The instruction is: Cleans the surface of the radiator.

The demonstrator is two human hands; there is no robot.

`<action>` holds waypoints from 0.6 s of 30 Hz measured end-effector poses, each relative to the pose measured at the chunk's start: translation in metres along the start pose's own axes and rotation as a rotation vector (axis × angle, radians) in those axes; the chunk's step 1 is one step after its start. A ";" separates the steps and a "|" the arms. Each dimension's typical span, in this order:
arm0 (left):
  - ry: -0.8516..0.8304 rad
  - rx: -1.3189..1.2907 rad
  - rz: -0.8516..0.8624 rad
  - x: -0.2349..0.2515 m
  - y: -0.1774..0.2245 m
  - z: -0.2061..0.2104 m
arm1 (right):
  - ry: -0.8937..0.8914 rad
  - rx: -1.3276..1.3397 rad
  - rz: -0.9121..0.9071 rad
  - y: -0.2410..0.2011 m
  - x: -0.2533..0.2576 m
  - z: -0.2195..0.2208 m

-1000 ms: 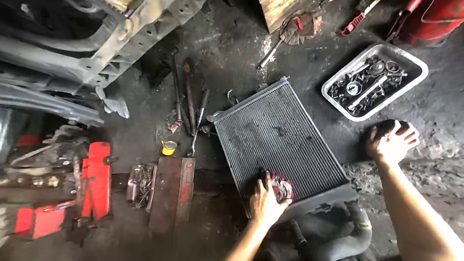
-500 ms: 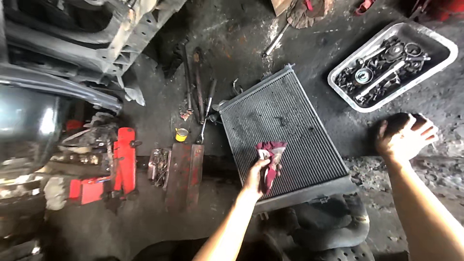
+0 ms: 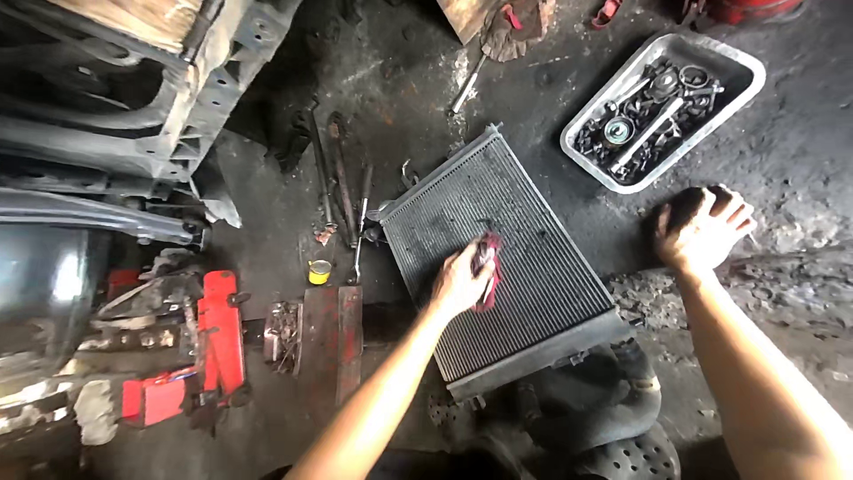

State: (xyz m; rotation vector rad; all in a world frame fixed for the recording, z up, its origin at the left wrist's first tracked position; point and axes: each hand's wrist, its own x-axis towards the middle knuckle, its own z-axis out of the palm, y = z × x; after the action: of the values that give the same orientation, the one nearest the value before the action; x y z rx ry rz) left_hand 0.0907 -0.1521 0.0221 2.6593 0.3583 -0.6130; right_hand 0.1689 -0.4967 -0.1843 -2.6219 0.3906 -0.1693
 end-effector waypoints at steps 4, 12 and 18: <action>0.079 0.319 0.212 0.064 0.037 -0.005 | 0.010 -0.010 -0.002 -0.001 0.000 0.000; -0.141 0.714 0.554 0.106 0.094 0.052 | 0.057 -0.016 -0.014 0.003 0.000 0.006; -0.360 0.960 0.521 0.065 0.046 0.027 | 0.055 -0.006 -0.004 0.002 0.001 0.007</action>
State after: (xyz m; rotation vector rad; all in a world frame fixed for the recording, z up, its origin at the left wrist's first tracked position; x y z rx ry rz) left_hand 0.1525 -0.1946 -0.0156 3.1554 -0.9294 -1.2768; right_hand 0.1708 -0.4955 -0.1909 -2.6290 0.4055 -0.2422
